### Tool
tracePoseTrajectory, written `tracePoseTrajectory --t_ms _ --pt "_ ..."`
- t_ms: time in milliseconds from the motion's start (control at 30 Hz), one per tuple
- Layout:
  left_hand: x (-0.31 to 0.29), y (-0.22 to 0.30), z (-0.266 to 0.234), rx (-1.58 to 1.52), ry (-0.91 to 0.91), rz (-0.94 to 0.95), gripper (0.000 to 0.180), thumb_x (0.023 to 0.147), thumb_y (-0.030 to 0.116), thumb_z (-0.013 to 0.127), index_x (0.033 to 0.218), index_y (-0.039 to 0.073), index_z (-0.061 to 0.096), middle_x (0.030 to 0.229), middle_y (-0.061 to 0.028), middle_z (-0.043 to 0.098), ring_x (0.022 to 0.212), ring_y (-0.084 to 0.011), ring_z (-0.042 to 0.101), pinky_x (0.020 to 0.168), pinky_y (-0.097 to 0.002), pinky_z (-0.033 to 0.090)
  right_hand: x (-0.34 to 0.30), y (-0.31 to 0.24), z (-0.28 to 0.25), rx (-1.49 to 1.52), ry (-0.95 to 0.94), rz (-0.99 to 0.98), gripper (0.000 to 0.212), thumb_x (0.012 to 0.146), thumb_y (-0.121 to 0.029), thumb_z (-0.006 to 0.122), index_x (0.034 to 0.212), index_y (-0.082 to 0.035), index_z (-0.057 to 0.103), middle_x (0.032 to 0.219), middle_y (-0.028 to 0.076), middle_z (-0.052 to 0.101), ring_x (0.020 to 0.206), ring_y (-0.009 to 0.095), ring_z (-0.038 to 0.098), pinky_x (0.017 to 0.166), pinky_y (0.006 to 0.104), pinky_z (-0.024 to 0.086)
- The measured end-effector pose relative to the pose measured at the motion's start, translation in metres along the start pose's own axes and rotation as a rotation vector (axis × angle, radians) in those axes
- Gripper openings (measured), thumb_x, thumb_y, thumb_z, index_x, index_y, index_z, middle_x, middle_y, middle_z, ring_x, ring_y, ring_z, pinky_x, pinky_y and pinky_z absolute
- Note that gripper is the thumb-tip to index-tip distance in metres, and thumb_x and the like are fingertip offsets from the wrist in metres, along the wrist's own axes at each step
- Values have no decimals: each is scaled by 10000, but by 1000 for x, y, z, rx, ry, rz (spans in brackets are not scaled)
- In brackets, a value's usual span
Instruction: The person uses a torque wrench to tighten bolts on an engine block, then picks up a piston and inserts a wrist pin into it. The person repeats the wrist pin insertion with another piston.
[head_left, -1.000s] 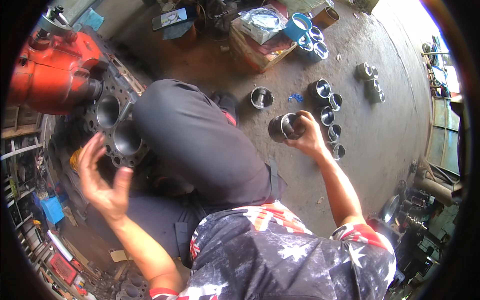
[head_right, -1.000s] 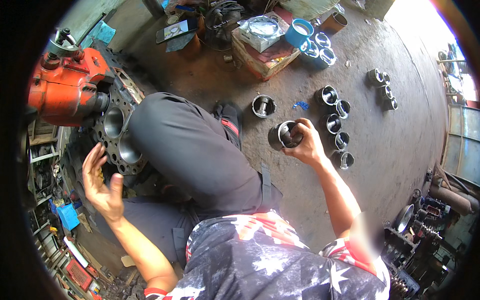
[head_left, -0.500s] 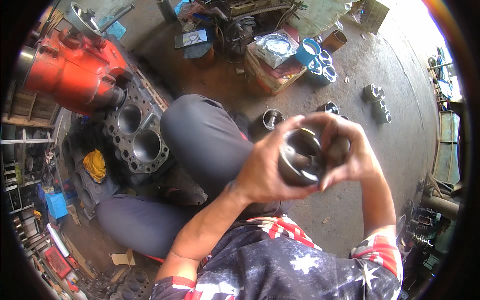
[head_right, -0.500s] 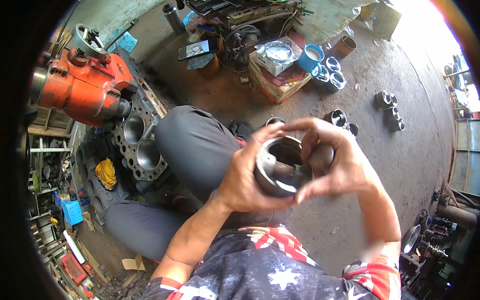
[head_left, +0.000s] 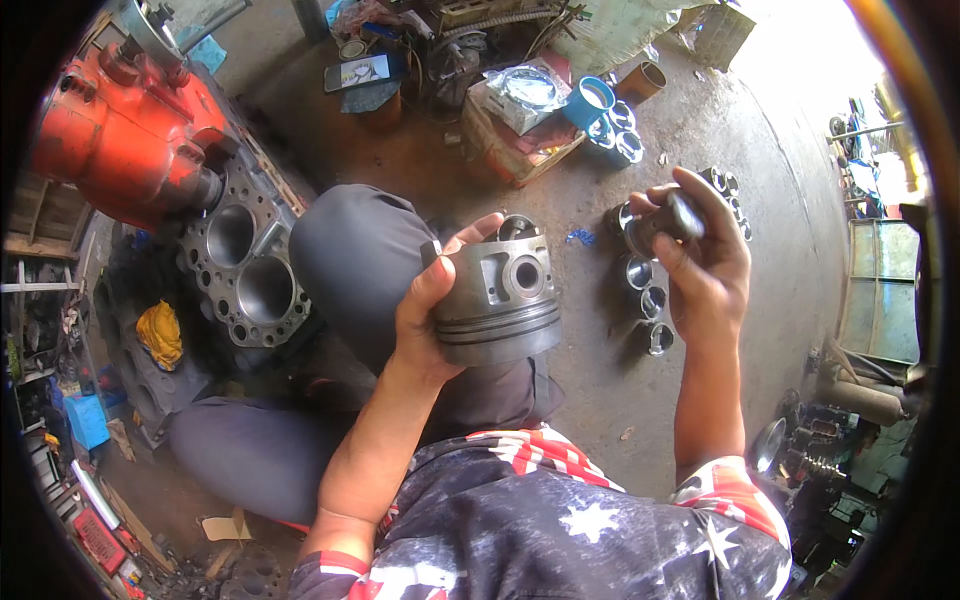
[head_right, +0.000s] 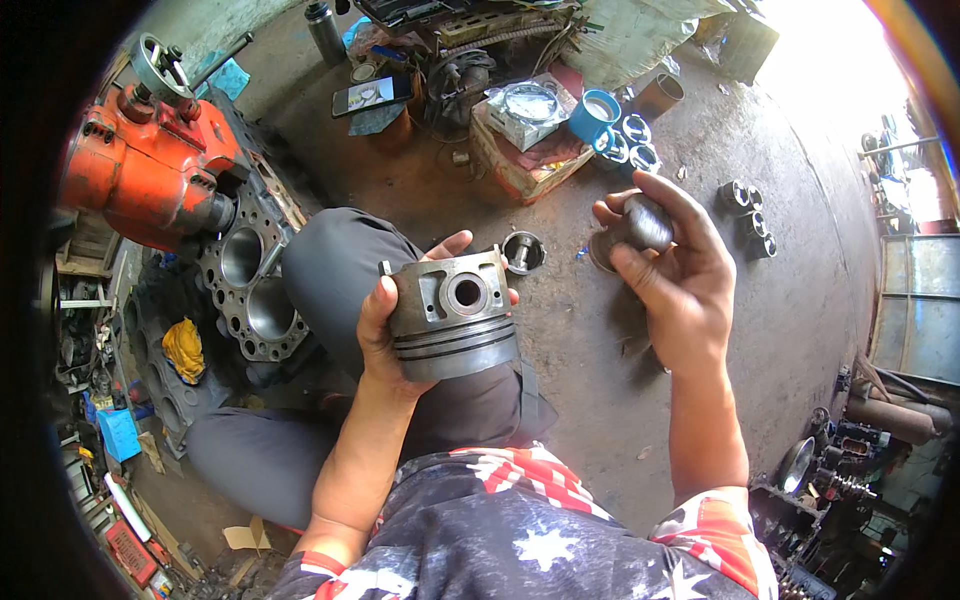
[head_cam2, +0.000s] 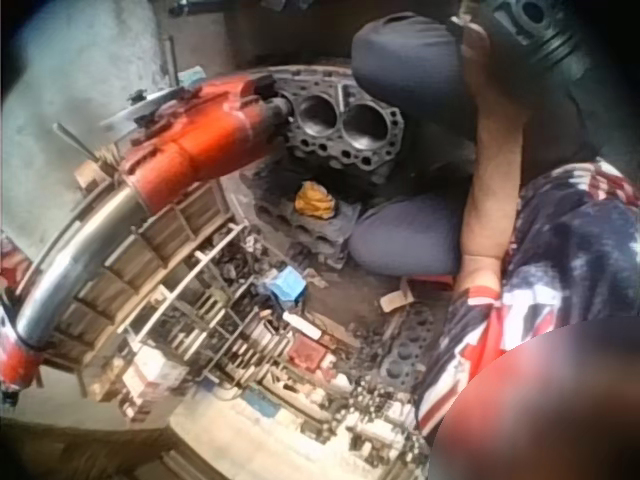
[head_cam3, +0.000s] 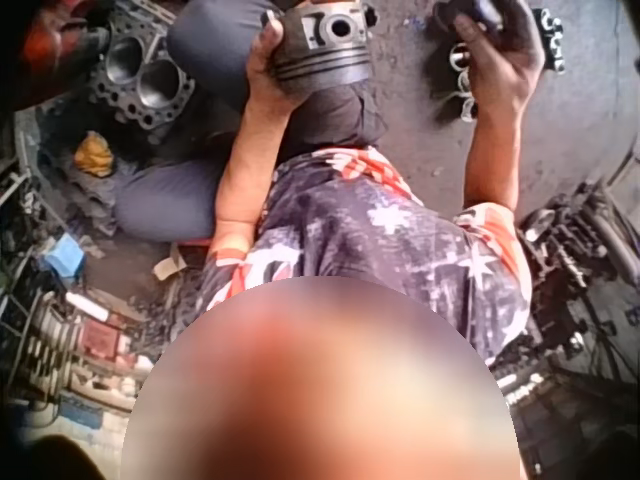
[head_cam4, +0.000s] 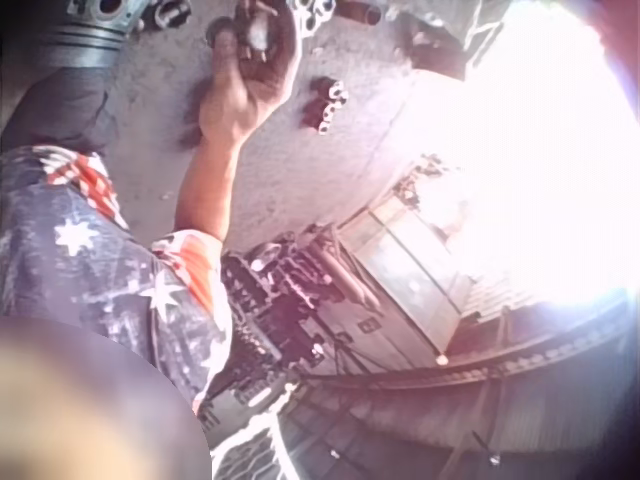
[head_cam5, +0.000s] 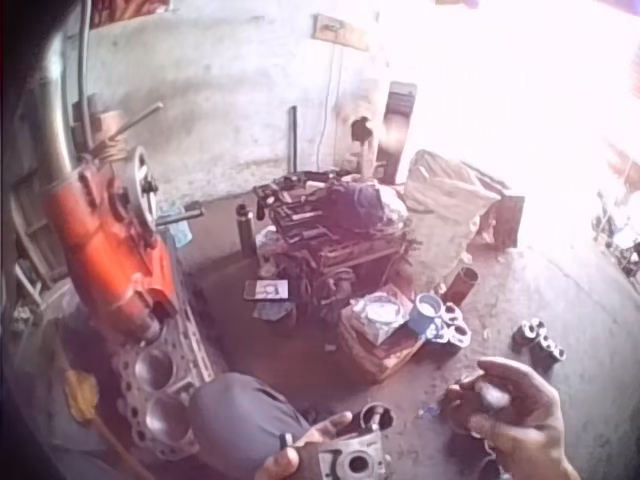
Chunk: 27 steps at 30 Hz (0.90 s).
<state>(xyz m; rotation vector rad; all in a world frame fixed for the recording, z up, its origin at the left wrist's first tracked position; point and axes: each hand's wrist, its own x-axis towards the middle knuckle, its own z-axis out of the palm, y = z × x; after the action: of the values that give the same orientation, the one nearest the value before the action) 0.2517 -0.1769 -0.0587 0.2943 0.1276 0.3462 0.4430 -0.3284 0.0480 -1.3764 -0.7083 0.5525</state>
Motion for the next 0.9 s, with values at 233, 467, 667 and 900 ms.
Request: tracePoseTrajectory --t_ms 233,467,667,900 --pt "-1 4 5 -75 -18 -14 934 892 590 655 1521 -23 339 1417 -297 512 1253 -470 569 1082 -575 462 5 -16 38 -274 -262 -393 626 767 61 815 1332 44 545 1207 196 683 1186 333 658 1012 430 543" --pt "-4 5 7 -251 4 5 655 954 428 641 1427 11 465 1301 -200 623 1176 -334 647 1029 -511 523 13 -13 64 -411 -350 -680 637 780 38 830 1333 38 514 1179 224 691 1144 393 676 940 450 582" --pt "-4 5 -1 -323 -83 5 604 968 398 628 1418 21 485 1279 -180 642 1141 -309 667 1032 -498 519 16 -11 75 -629 -386 -696 503 794 101 788 1243 87 563 1115 228 727 1027 325 735 893 413 613" --pt "-3 5 -1 -302 -95 18 613 951 407 654 1411 33 496 1266 -166 648 1157 -294 657 1026 -473 524 11 -14 73 -726 -474 -602 556 810 -12 834 1286 42 552 1180 229 687 1115 391 685 943 498 588"
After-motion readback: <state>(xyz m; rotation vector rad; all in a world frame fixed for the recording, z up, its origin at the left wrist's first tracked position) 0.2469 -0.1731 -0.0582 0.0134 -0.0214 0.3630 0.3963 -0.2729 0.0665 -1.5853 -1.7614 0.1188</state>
